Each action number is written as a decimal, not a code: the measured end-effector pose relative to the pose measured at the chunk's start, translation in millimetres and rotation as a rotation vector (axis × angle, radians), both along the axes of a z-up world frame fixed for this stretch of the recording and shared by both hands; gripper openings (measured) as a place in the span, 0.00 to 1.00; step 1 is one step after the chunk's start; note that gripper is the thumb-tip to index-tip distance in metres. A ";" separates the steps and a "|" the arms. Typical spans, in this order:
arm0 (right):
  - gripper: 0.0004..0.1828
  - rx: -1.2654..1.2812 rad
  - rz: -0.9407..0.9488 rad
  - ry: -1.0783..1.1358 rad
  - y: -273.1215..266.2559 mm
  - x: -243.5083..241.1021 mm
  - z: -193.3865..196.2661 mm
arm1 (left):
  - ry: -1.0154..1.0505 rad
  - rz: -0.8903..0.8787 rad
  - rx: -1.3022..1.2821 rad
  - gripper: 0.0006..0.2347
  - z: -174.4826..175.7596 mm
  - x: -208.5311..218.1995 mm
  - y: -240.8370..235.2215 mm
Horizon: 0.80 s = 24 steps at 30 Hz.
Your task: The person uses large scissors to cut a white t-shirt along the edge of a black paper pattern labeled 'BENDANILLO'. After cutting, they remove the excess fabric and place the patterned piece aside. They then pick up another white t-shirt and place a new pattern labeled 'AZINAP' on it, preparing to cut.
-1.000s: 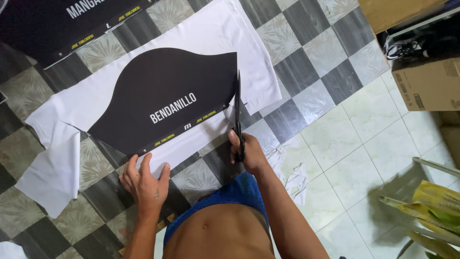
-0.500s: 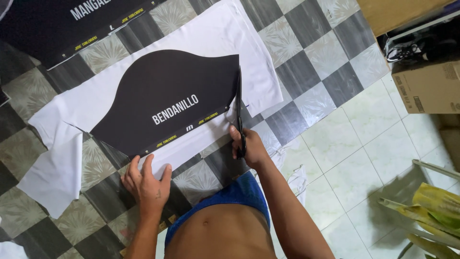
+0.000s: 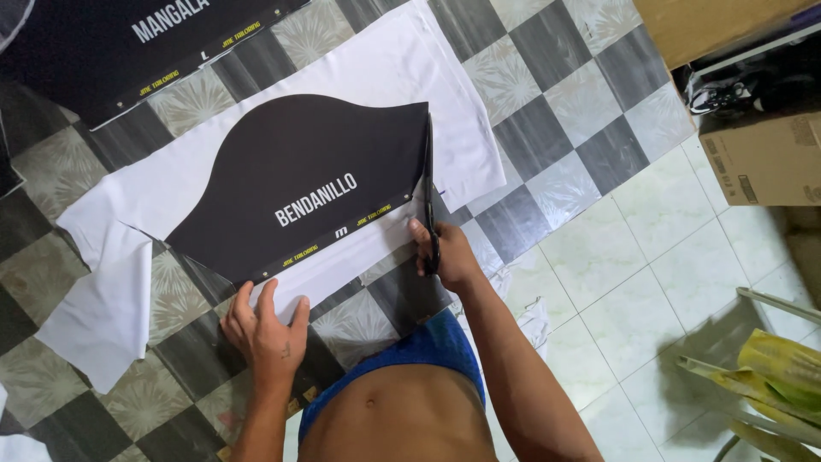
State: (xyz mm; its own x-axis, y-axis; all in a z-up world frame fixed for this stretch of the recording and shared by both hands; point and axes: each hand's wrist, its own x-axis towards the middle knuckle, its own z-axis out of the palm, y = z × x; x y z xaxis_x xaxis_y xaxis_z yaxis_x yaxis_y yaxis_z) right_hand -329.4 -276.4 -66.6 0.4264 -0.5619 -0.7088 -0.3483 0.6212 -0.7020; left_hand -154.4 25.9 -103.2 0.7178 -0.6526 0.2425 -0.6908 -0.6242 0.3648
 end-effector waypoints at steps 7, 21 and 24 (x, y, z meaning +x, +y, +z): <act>0.32 0.064 -0.030 -0.083 -12.6 4.5 1.9 | 0.022 0.021 -0.019 0.22 -2.5 -1.6 0.3; 0.29 -0.049 0.034 0.031 -34.8 12.2 -4.9 | -0.038 0.000 0.008 0.22 10.5 -1.0 -4.4; 0.35 -0.065 0.131 0.060 -47.6 1.1 0.4 | -0.039 0.008 0.010 0.22 2.2 -0.1 -0.8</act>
